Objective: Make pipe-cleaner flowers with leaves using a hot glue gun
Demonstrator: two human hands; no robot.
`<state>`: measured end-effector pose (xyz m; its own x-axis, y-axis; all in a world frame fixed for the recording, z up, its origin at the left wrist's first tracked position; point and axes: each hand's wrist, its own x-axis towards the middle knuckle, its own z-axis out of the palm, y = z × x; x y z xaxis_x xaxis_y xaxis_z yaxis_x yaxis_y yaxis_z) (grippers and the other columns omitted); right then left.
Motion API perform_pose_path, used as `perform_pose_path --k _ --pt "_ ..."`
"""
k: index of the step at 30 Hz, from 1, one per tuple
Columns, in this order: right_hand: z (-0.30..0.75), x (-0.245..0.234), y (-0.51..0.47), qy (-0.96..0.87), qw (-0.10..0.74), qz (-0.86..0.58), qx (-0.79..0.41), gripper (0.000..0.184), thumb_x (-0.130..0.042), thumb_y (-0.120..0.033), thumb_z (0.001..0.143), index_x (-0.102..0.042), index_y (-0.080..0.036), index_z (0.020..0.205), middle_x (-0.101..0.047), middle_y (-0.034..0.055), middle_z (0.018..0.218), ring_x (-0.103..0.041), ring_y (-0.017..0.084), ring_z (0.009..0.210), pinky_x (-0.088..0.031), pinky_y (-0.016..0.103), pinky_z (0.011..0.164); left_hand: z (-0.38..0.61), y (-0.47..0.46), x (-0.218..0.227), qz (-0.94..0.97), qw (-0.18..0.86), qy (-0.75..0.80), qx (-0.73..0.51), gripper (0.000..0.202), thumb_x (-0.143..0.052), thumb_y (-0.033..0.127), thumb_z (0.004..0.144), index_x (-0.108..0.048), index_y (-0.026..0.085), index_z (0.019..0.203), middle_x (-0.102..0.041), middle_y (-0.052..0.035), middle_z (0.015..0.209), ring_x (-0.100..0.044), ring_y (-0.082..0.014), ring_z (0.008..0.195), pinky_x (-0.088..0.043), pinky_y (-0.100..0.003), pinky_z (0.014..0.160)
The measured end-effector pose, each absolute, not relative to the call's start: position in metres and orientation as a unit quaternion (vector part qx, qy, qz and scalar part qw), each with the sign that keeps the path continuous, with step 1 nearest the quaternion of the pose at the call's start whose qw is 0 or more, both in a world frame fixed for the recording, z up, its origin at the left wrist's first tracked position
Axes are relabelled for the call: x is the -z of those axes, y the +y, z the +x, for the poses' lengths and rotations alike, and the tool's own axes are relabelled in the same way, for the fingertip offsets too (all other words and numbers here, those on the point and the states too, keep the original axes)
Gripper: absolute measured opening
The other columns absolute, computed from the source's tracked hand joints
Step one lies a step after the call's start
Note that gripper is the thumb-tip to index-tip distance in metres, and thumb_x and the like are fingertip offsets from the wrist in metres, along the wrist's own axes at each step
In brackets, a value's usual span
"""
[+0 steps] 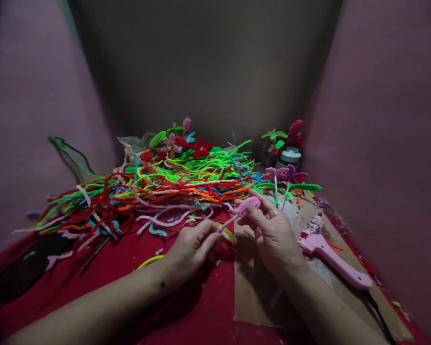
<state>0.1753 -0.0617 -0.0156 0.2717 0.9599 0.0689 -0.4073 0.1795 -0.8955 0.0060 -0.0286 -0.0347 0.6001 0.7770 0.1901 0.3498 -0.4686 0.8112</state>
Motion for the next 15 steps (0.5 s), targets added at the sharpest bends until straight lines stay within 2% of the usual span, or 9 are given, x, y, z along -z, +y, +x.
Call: perform_pose_path --k 4,9,12,15 --pt "0.173 0.012 -0.067 -0.344 0.706 -0.382 -0.487 0.040 -0.070 -0.022 0.073 -0.054 -0.024 0.111 -0.068 0.0046 0.098 -0.066 0.018 0.087 -0.049 0.032 0.081 0.004 -0.037 0.035 0.857 0.255 0.348 -0.284 0.016 -0.041 0.023 0.089 -0.056 0.018 0.086 -0.062 -0.0017 0.070 -0.056 -0.0117 0.059 -0.042 -0.023 0.060" --pt "0.167 0.012 -0.075 -0.375 0.715 -0.354 -0.472 0.032 -0.070 -0.020 0.073 -0.056 -0.026 0.102 -0.064 0.0028 0.108 -0.063 0.016 0.093 -0.046 0.033 0.089 0.004 -0.041 0.038 0.866 0.216 0.327 -0.309 0.014 -0.043 0.020 0.088 -0.054 0.018 0.080 -0.059 -0.0011 0.071 -0.053 -0.0113 0.062 -0.040 -0.022 0.061" --pt "0.167 0.013 -0.078 -0.400 0.698 -0.393 -0.445 0.032 -0.068 -0.024 0.076 -0.056 -0.028 0.105 -0.062 0.0002 0.107 -0.060 0.013 0.093 -0.045 0.027 0.086 0.005 -0.041 0.038 0.867 0.214 0.322 -0.314 0.013 -0.044 0.018 0.088 -0.054 0.018 0.080 -0.059 -0.0007 0.072 -0.053 -0.0111 0.063 -0.040 -0.022 0.061" --pt "0.168 0.015 -0.081 -0.401 0.691 -0.437 -0.414 0.037 -0.068 -0.028 0.076 -0.055 -0.031 0.111 -0.061 -0.0027 0.097 -0.057 0.009 0.083 -0.045 0.020 0.075 0.007 -0.041 0.038 0.873 0.177 0.318 -0.325 0.013 -0.045 0.016 0.087 -0.053 0.017 0.078 -0.058 -0.0010 0.071 -0.051 -0.0114 0.064 -0.039 -0.022 0.061"
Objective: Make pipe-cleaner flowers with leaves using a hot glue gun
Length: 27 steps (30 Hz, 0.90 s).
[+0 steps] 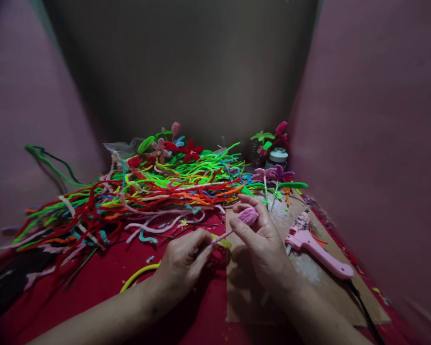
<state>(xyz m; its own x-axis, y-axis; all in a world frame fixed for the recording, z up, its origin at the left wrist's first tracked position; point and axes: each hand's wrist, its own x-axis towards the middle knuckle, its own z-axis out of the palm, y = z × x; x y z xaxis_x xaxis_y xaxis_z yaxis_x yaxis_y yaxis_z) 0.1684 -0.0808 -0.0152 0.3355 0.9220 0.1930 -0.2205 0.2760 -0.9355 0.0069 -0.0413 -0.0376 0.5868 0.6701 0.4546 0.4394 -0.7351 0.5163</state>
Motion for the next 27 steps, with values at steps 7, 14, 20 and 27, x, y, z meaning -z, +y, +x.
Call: perform_pose_path --k 7,14,20,27 --pt "0.166 0.010 -0.088 -0.350 0.714 -0.439 -0.419 0.044 -0.074 -0.027 0.071 -0.053 -0.028 0.110 -0.063 -0.0017 0.095 -0.057 0.009 0.074 -0.046 0.020 0.068 0.009 -0.043 0.033 0.900 -0.025 0.263 -0.346 0.021 -0.042 0.014 0.088 -0.050 0.017 0.069 -0.051 -0.0017 0.063 -0.045 -0.0142 0.058 -0.033 -0.028 0.055" --pt "0.167 0.010 -0.096 -0.359 0.714 -0.419 -0.431 0.040 -0.066 -0.024 0.078 -0.054 -0.031 0.116 -0.062 -0.0021 0.097 -0.055 0.006 0.068 -0.047 0.018 0.067 0.009 -0.046 0.028 0.915 -0.127 0.237 -0.302 0.018 -0.041 0.007 0.085 -0.051 0.017 0.073 -0.053 -0.0031 0.066 -0.048 -0.0181 0.061 -0.032 -0.030 0.050" --pt "0.172 0.012 -0.099 -0.355 0.719 -0.387 -0.455 0.039 -0.065 -0.019 0.078 -0.054 -0.029 0.114 -0.062 0.0002 0.100 -0.060 0.009 0.071 -0.049 0.021 0.067 0.010 -0.048 0.029 0.929 -0.042 0.279 -0.238 0.017 -0.039 0.011 0.088 -0.051 0.018 0.077 -0.056 -0.0027 0.071 -0.050 -0.0175 0.064 -0.036 -0.028 0.052" --pt "0.174 0.012 -0.102 -0.368 0.711 -0.369 -0.472 0.032 -0.064 -0.016 0.078 -0.058 -0.026 0.107 -0.063 0.0027 0.106 -0.061 0.009 0.069 -0.049 0.023 0.065 0.007 -0.046 -0.009 0.892 0.183 0.315 -0.268 0.012 -0.054 0.027 0.084 -0.056 0.019 0.092 -0.060 -0.0012 0.081 -0.055 -0.0143 0.073 -0.043 -0.026 0.066"
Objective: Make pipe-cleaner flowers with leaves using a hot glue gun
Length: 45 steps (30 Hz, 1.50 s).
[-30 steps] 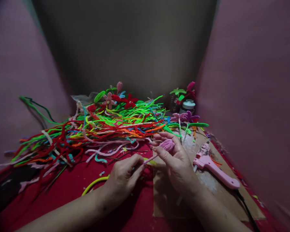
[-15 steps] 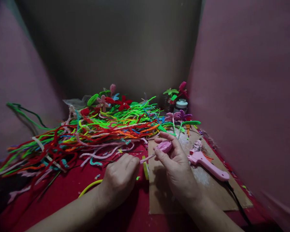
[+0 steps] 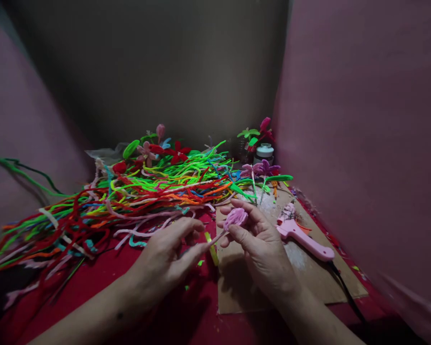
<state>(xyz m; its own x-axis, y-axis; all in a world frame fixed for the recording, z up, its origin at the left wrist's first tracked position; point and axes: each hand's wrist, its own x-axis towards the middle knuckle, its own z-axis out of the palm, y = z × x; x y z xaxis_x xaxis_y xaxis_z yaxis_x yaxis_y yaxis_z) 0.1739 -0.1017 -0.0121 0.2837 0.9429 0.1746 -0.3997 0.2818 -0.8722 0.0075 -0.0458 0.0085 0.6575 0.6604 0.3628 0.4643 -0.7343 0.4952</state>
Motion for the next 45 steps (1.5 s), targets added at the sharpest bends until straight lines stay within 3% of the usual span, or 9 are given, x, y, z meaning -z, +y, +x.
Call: perform_pose_path --k 6,9,13,17,23,27,36,45 --pt "0.171 0.013 -0.102 -0.357 0.704 -0.359 -0.498 0.051 -0.067 -0.016 0.075 -0.052 -0.030 0.122 -0.065 0.0017 0.101 -0.062 0.012 0.071 -0.051 0.028 0.071 0.028 -0.041 -0.043 0.863 0.291 0.235 -0.339 0.017 -0.054 0.018 0.083 -0.063 0.021 0.097 -0.065 0.0006 0.081 -0.057 -0.0099 0.069 -0.045 -0.022 0.067" --pt "0.169 0.014 -0.102 -0.374 0.704 -0.359 -0.486 0.048 -0.067 -0.018 0.075 -0.055 -0.031 0.120 -0.065 0.0013 0.103 -0.061 0.016 0.091 -0.050 0.030 0.080 0.044 -0.036 -0.055 0.882 0.301 0.194 -0.308 0.020 -0.050 0.015 0.084 -0.064 0.021 0.097 -0.067 -0.0009 0.087 -0.060 -0.0104 0.074 -0.047 -0.022 0.070" --pt "0.167 0.013 -0.101 -0.404 0.700 -0.355 -0.471 0.038 -0.066 -0.022 0.077 -0.060 -0.030 0.113 -0.064 0.0026 0.109 -0.057 0.021 0.105 -0.049 0.035 0.087 0.058 -0.030 -0.065 0.915 0.259 0.196 -0.238 0.023 -0.050 0.012 0.080 -0.067 0.020 0.095 -0.068 -0.0019 0.082 -0.059 -0.0114 0.070 -0.046 -0.022 0.061" --pt "0.166 0.011 -0.101 -0.405 0.700 -0.340 -0.480 0.036 -0.066 -0.022 0.077 -0.061 -0.030 0.112 -0.064 0.0034 0.111 -0.059 0.021 0.101 -0.051 0.035 0.084 0.061 -0.026 -0.071 0.929 0.248 0.204 -0.183 0.019 -0.051 0.012 0.076 -0.069 0.017 0.079 -0.063 -0.0006 0.065 -0.052 -0.0088 0.056 -0.039 -0.019 0.052" --pt "0.165 0.011 -0.100 -0.412 0.699 -0.343 -0.473 0.034 -0.066 -0.024 0.078 -0.062 -0.029 0.111 -0.062 0.0027 0.115 -0.058 0.021 0.104 -0.051 0.033 0.082 0.065 -0.025 -0.076 0.933 0.236 0.217 -0.165 0.016 -0.051 0.011 0.072 -0.066 0.016 0.074 -0.056 0.0023 0.057 -0.045 -0.0073 0.051 -0.032 -0.019 0.048" --pt "0.166 0.015 -0.099 -0.417 0.699 -0.349 -0.465 0.033 -0.065 -0.022 0.078 -0.063 -0.030 0.110 -0.064 0.0013 0.112 -0.057 0.020 0.106 -0.048 0.034 0.090 0.070 -0.026 -0.078 0.947 0.182 0.217 -0.149 0.011 -0.051 0.011 0.071 -0.061 0.016 0.070 -0.054 0.0023 0.058 -0.042 -0.0077 0.052 -0.031 -0.020 0.049" --pt "0.167 0.018 -0.099 -0.410 0.691 -0.366 -0.469 0.045 -0.065 -0.020 0.076 -0.057 -0.034 0.119 -0.065 0.0003 0.111 -0.058 0.020 0.106 -0.049 0.035 0.088 0.076 -0.029 -0.070 0.966 0.048 0.208 -0.144 0.008 -0.050 0.012 0.068 -0.052 0.018 0.072 -0.049 -0.0016 0.070 -0.042 -0.0114 0.057 -0.029 -0.024 0.047" --pt "0.165 0.017 -0.098 -0.425 0.691 -0.360 -0.461 0.042 -0.066 -0.023 0.077 -0.058 -0.032 0.117 -0.065 0.0007 0.109 -0.055 0.021 0.107 -0.048 0.037 0.088 0.079 -0.033 -0.073 0.972 0.027 0.191 -0.137 0.012 -0.048 0.006 0.065 -0.048 0.018 0.067 -0.050 0.0000 0.063 -0.042 -0.0113 0.054 -0.028 -0.024 0.046"
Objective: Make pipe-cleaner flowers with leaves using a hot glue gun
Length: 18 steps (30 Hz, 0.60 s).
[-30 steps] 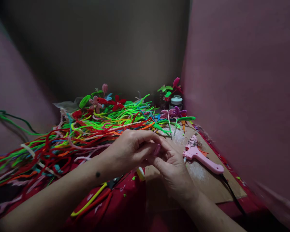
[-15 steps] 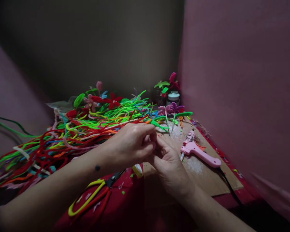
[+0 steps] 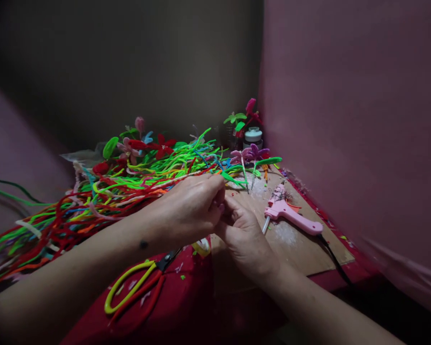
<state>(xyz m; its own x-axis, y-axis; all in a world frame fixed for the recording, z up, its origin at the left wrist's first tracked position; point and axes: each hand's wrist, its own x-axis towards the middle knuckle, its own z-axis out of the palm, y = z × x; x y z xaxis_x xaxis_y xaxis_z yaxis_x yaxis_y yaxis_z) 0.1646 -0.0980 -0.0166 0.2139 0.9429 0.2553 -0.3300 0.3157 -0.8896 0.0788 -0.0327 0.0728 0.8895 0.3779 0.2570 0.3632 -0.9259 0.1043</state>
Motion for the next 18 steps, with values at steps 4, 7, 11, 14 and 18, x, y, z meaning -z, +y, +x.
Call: perform_pose_path --k 4,7,11,14,18 --pt "0.1638 0.0146 -0.0973 -0.420 0.697 -0.339 -0.472 0.039 -0.066 -0.025 0.077 -0.059 -0.031 0.115 -0.065 0.0001 0.107 -0.057 0.019 0.103 -0.048 0.036 0.088 0.0774 -0.0311 -0.0750 0.971 0.043 0.195 -0.129 0.009 -0.049 0.009 0.065 -0.048 0.018 0.067 -0.053 0.0002 0.063 -0.043 -0.0105 0.054 -0.027 -0.023 0.046" --pt "0.1632 0.0160 -0.0959 -0.412 0.707 -0.330 -0.470 0.039 -0.067 -0.028 0.075 -0.060 -0.030 0.113 -0.065 -0.0003 0.106 -0.058 0.019 0.102 -0.049 0.035 0.086 0.0769 -0.0298 -0.0765 0.971 0.042 0.199 -0.125 0.009 -0.049 0.009 0.064 -0.049 0.018 0.067 -0.051 0.0014 0.061 -0.041 -0.0094 0.052 -0.026 -0.022 0.045" --pt "0.1636 0.0183 -0.0945 -0.406 0.703 -0.327 -0.485 0.038 -0.069 -0.027 0.074 -0.061 -0.030 0.110 -0.066 -0.0009 0.101 -0.060 0.019 0.098 -0.051 0.032 0.077 0.0791 -0.0313 -0.0802 0.969 0.061 0.217 -0.099 0.010 -0.051 0.007 0.063 -0.050 0.017 0.065 -0.049 0.0019 0.058 -0.041 -0.0094 0.051 -0.027 -0.022 0.047" --pt "0.1641 0.0192 -0.0940 -0.407 0.701 -0.326 -0.486 0.036 -0.068 -0.025 0.074 -0.062 -0.028 0.109 -0.067 -0.0008 0.099 -0.060 0.018 0.095 -0.052 0.031 0.075 0.0804 -0.0323 -0.0819 0.964 0.089 0.233 -0.088 0.012 -0.052 0.005 0.062 -0.051 0.017 0.064 -0.049 0.0018 0.058 -0.042 -0.0096 0.052 -0.029 -0.022 0.047" --pt "0.1639 0.0193 -0.0934 -0.407 0.707 -0.306 -0.492 0.034 -0.065 -0.020 0.076 -0.062 -0.028 0.109 -0.066 -0.0010 0.099 -0.061 0.017 0.093 -0.053 0.029 0.074 0.0784 -0.0280 -0.0815 0.954 0.165 0.238 -0.084 0.012 -0.050 0.007 0.067 -0.056 0.017 0.072 -0.053 0.0021 0.060 -0.045 -0.0090 0.052 -0.032 -0.020 0.047"
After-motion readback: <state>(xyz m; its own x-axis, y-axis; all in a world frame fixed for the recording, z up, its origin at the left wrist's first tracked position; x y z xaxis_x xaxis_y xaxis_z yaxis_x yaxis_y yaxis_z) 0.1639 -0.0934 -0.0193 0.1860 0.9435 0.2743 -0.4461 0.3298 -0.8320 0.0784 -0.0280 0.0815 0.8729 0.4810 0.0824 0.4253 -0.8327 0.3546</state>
